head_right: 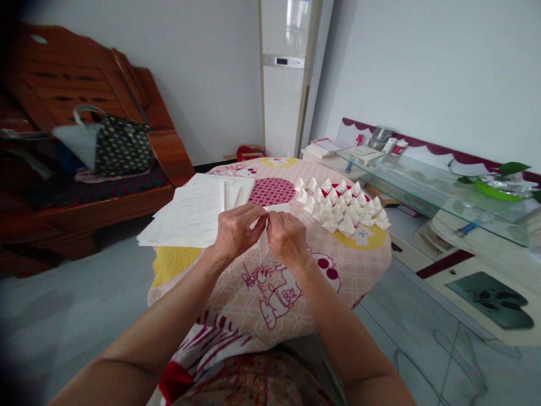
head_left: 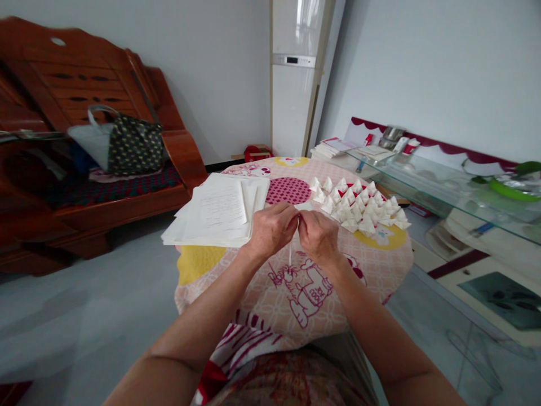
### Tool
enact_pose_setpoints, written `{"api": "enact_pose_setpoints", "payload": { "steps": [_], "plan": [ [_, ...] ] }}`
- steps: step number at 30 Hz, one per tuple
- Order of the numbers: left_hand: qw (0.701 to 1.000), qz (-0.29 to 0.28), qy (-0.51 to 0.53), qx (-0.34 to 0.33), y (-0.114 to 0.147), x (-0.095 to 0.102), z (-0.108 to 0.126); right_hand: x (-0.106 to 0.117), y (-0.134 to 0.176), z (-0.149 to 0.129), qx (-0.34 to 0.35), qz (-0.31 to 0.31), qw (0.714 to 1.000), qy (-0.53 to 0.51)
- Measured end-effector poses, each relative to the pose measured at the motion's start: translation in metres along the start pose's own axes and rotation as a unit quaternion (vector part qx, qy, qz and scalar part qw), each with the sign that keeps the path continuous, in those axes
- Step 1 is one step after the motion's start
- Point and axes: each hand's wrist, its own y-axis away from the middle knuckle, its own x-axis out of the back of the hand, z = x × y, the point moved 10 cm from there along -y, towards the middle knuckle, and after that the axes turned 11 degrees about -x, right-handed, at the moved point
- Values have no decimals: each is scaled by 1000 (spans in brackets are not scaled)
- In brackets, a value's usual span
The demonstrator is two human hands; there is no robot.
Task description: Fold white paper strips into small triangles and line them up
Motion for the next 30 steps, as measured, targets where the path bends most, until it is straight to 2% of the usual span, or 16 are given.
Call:
{"api": "enact_pose_setpoints", "payload": {
  "steps": [8,20,26,30],
  "plan": [
    [1000,-10,-20,-19,-2,2,4,2,-1,-3,15,13,999,37],
    [999,-28,-8,-25,-4,2,5,4,1,2,29,32,999,2],
    [998,-45,48,-18,-6,0,3,4,2,2,41,31,999,-4],
    [994,-37,103,-4,-8,-1,0,5,1,2,44,30,999,2]
  ]
}}
